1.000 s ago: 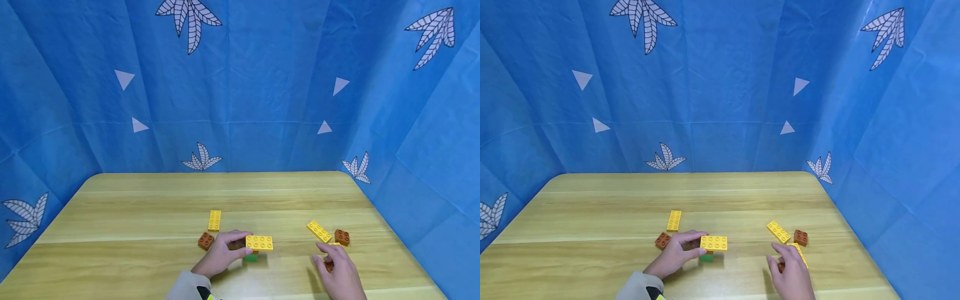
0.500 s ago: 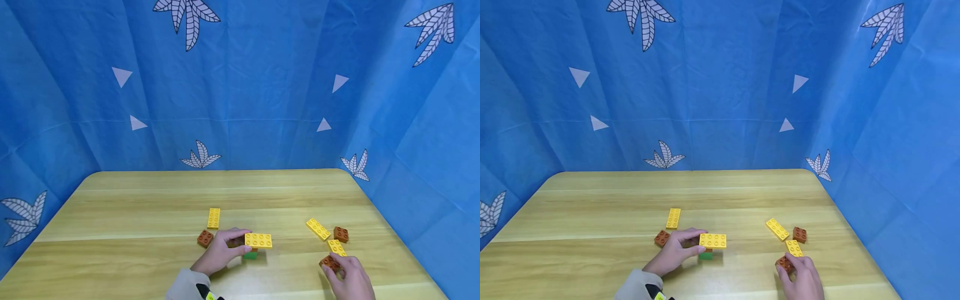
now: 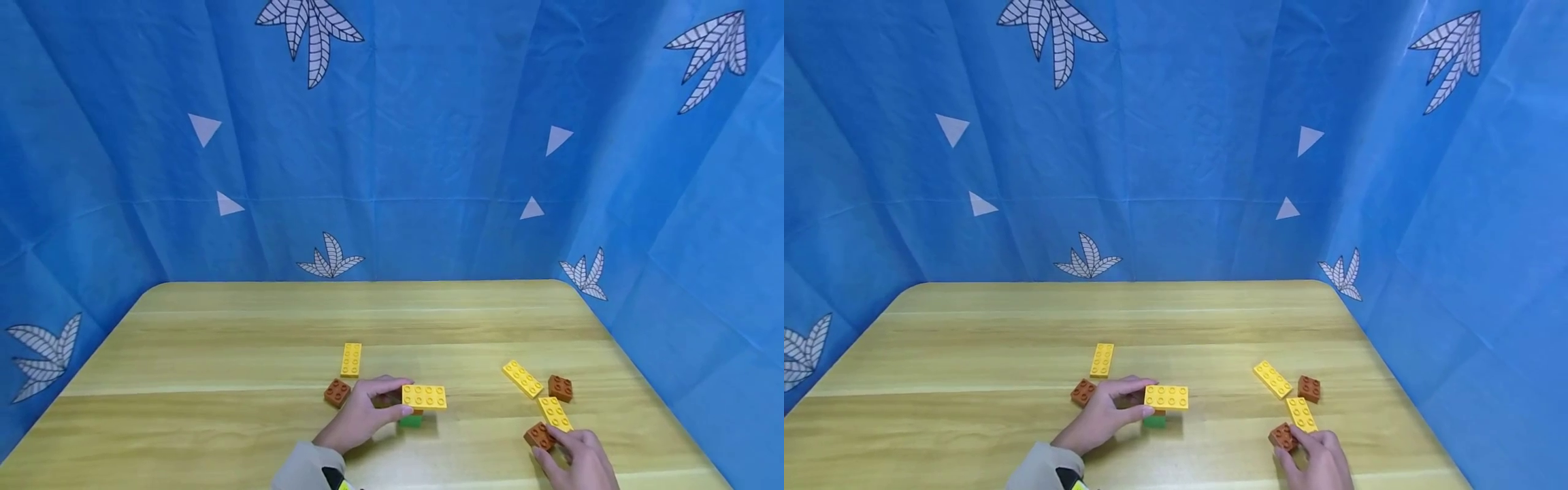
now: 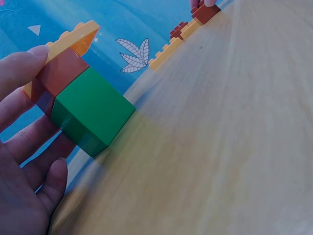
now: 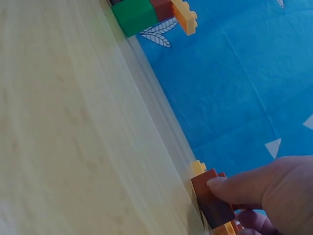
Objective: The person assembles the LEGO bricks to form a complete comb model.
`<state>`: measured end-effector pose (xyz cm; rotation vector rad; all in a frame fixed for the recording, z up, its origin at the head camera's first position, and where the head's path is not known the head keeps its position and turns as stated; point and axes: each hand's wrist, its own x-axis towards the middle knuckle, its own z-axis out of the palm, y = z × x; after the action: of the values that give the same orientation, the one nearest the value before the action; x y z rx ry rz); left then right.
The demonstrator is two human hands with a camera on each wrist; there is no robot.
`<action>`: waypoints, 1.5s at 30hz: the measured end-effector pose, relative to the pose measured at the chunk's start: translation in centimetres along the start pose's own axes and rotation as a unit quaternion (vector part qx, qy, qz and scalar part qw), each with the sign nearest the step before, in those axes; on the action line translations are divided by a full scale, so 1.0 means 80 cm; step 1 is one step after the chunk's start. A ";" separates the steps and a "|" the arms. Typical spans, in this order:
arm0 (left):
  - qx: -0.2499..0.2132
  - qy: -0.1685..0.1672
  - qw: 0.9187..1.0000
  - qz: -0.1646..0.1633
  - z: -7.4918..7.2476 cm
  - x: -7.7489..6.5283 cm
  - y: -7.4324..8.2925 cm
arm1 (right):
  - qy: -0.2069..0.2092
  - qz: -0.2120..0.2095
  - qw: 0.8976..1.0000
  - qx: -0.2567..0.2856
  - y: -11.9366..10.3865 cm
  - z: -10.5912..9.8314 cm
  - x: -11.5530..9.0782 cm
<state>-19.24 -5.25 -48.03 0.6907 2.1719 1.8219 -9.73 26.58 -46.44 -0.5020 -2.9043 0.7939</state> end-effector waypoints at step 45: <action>-0.009 0.001 1.000 -0.002 0.000 -0.001 0.001 | -0.005 -0.121 0.990 0.072 -0.074 -0.014 0.009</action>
<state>-19.15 -5.30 -47.94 0.6807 2.1534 1.8406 -11.97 22.54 -42.45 -0.1294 -2.8151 0.9587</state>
